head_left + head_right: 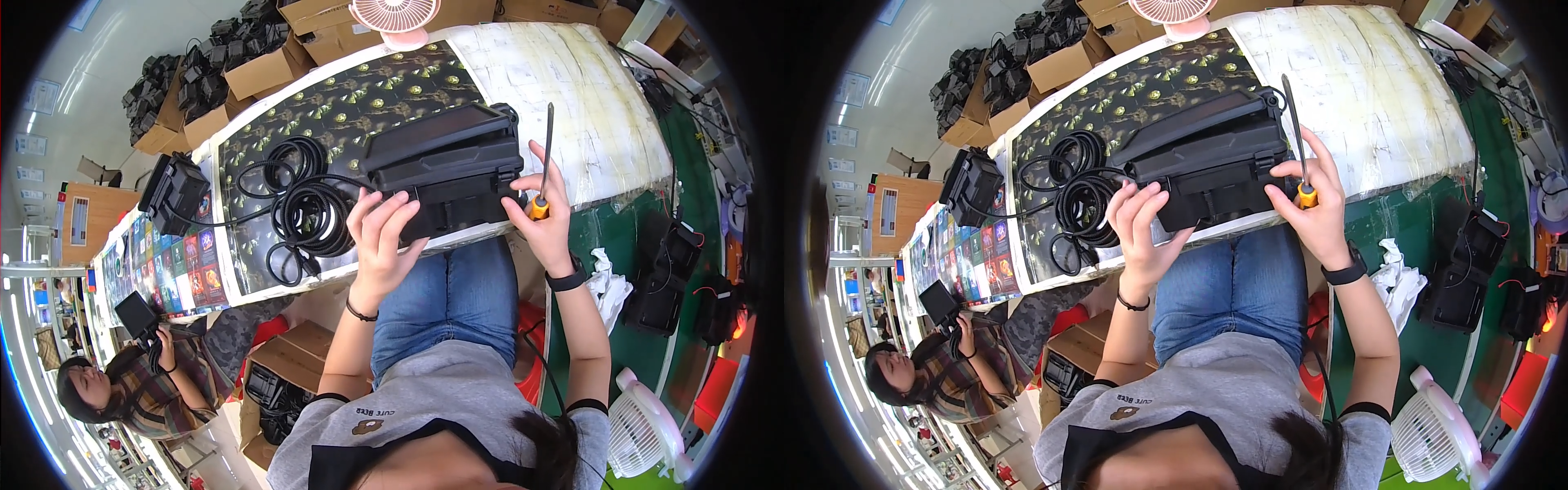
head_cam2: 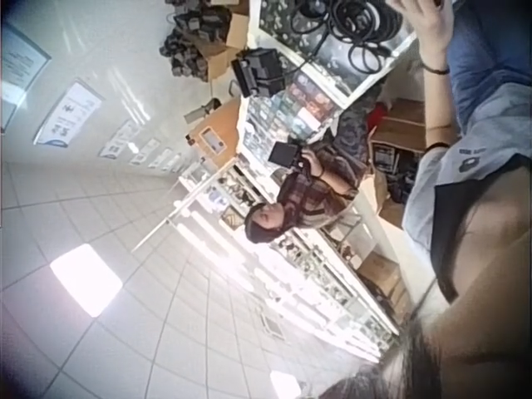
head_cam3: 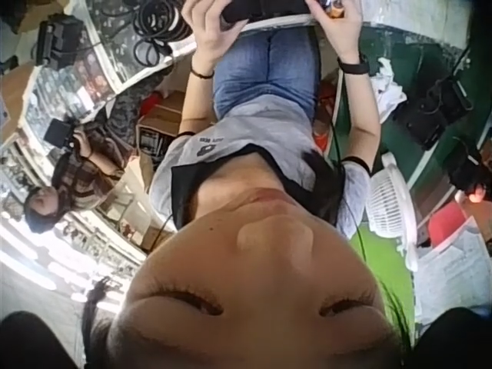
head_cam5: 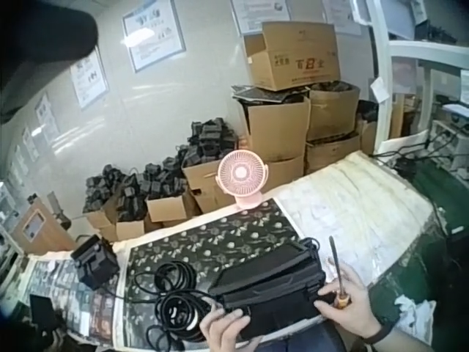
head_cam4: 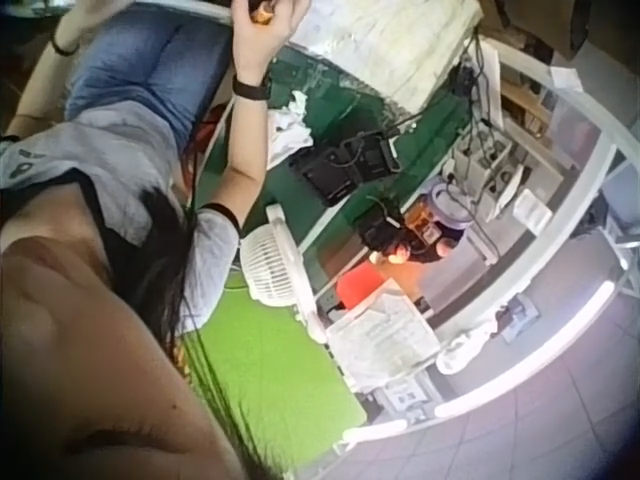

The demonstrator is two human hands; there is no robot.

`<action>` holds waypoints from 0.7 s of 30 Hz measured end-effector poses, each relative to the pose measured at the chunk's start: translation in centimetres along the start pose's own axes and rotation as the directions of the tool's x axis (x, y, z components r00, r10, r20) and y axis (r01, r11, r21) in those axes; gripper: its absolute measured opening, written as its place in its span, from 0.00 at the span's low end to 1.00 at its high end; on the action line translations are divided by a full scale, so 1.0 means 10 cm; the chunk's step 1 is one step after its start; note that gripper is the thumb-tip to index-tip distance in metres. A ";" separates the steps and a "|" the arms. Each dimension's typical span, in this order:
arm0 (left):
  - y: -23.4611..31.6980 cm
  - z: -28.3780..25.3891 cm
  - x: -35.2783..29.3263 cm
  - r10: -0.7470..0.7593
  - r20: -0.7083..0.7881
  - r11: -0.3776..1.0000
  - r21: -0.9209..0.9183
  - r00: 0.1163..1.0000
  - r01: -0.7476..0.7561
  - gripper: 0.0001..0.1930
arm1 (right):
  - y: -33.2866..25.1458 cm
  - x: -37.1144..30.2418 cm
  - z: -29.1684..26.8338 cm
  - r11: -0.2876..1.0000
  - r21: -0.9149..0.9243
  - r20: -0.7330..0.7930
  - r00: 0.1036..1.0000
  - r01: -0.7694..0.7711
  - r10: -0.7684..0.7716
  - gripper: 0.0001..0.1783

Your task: Assembling electronic devices by placing internal components and cables into protective black cases and securing them with a screwdriver.

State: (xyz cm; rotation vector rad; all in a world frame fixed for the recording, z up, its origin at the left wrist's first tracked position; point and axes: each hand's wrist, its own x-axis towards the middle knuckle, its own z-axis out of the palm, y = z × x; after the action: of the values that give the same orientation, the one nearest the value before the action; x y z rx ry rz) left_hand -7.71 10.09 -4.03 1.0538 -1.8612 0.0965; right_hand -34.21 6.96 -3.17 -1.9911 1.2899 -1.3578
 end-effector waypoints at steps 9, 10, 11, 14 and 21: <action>-0.14 -0.07 0.23 -0.093 0.127 0.994 -0.044 0.988 0.099 0.46 | -0.10 0.29 0.07 0.999 0.032 0.020 0.999 -0.028 0.028 0.19; -0.14 -0.08 0.26 -0.090 0.124 0.994 -0.046 0.988 0.096 0.46 | -0.13 0.36 0.07 0.997 0.054 0.064 0.996 0.061 -0.065 0.20; -0.15 -0.08 0.30 -0.098 0.136 0.993 -0.047 0.986 0.106 0.47 | -0.23 0.37 0.07 0.991 0.115 0.100 0.994 -0.064 0.052 0.23; -0.16 -0.10 0.36 -0.100 0.136 0.993 -0.049 0.986 0.107 0.47 | -0.46 0.51 0.13 0.999 0.047 0.072 0.997 -0.023 0.020 0.25; -0.17 -0.12 0.38 -0.087 0.080 0.996 -0.027 0.993 0.089 0.43 | -0.31 0.62 0.11 0.995 0.080 0.111 0.992 -0.064 0.055 0.19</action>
State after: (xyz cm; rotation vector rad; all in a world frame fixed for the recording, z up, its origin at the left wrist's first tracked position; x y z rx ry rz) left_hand -6.30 7.26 -1.08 1.1306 -1.8779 -0.0258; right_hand -31.14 3.00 1.78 -1.9268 1.2144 -1.2371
